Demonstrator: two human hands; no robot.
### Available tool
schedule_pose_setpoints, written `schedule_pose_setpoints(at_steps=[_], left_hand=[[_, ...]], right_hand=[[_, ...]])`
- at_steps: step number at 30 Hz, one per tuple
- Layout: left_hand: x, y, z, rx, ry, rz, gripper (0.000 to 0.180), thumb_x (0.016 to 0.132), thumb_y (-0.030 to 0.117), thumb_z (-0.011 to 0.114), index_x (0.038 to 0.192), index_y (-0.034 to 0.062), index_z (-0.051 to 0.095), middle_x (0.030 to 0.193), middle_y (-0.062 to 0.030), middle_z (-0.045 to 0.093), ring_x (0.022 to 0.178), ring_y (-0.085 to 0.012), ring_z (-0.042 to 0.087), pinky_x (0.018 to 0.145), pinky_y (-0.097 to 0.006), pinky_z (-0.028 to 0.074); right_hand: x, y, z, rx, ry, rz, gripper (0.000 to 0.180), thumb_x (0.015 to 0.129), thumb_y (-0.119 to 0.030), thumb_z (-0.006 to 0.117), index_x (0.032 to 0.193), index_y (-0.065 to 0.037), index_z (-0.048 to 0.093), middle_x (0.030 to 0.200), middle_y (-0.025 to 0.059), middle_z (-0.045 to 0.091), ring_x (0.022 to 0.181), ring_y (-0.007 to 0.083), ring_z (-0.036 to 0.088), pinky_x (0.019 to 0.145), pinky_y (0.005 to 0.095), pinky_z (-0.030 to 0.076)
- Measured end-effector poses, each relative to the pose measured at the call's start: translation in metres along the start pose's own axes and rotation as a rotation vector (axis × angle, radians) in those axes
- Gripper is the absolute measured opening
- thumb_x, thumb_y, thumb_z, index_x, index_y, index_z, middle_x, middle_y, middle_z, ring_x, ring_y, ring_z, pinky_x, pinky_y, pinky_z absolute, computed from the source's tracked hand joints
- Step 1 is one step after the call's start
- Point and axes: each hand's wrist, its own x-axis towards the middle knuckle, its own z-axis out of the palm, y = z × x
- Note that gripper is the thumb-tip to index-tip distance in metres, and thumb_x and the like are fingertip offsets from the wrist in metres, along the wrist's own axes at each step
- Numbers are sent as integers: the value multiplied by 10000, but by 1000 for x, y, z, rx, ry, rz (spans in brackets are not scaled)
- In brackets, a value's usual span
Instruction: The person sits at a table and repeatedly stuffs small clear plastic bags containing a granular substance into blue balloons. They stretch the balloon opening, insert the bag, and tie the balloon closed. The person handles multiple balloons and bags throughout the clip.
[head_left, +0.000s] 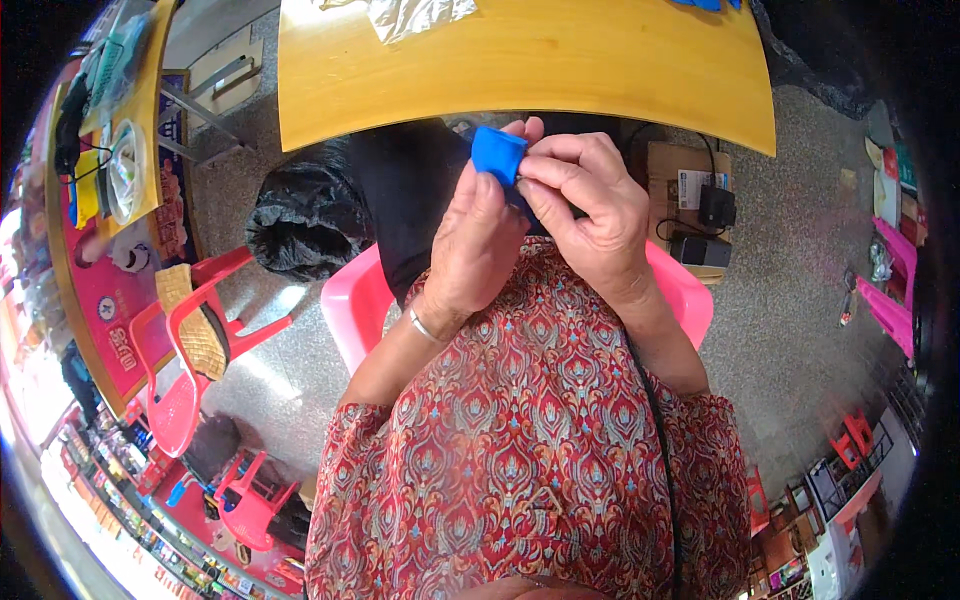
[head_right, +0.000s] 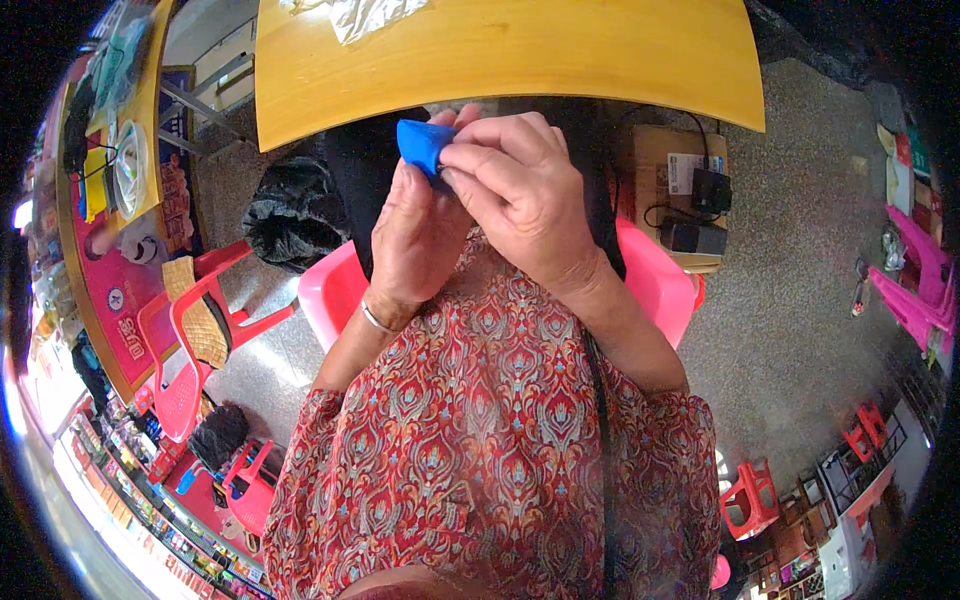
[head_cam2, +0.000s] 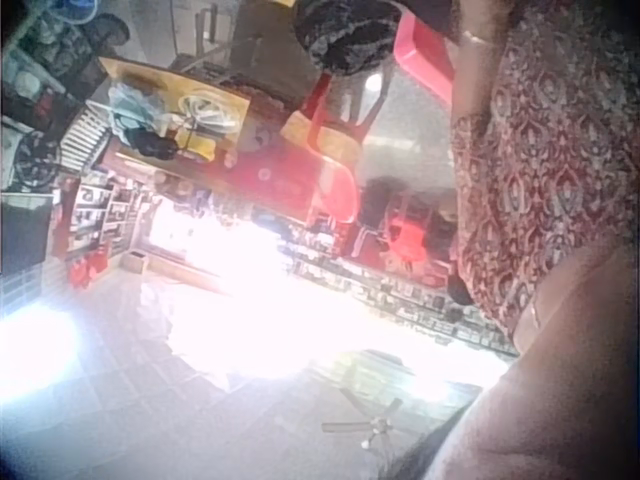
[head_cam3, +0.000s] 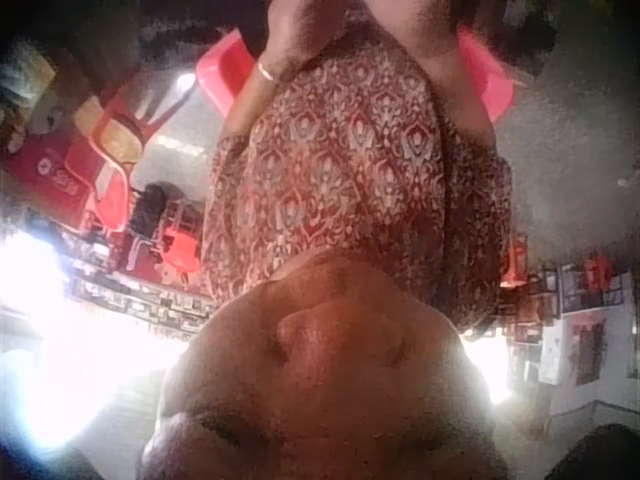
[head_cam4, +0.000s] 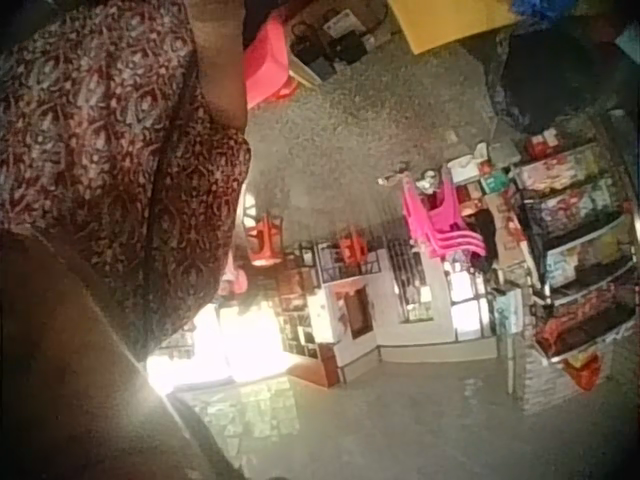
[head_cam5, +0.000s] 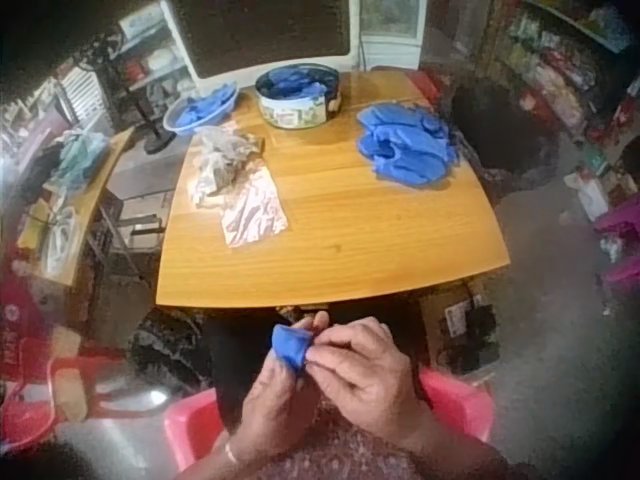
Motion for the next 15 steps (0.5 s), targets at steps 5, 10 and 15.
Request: schedule_pose_setpoints(at_steps=[5, 10, 15], left_hand=[[-9, -7, -5, 50, 52, -77, 506, 992, 300, 446, 1408, 45, 311, 1399, -97, 400, 1256, -194, 418, 1046, -368, 341], [-3, -9, -10, 36, 169, -139, 359, 988, 183, 444, 1306, 19, 420, 1254, -102, 527, 1172, -208, 506, 1024, -371, 378], [4, 18, -19, 14, 154, -238, 372, 966, 239, 480, 1240, -12, 471, 1175, -144, 586, 1076, -241, 585, 953, -406, 461]], right_hand=[[1, 2, 4, 122, 54, 127, 230, 712, -27, 723, 938, -46, 691, 858, 74, 629, 788, 227, 616, 701, 319, 497], [3, 5, 7, 124, -29, 133, 273, 758, -37, 701, 1029, -25, 673, 899, 119, 657, 781, 234, 634, 712, 309, 513], [9, 6, -14, 712, -275, 567, 438, 769, -150, 714, 1175, -24, 607, 1021, 142, 650, 905, 306, 627, 802, 354, 505]])
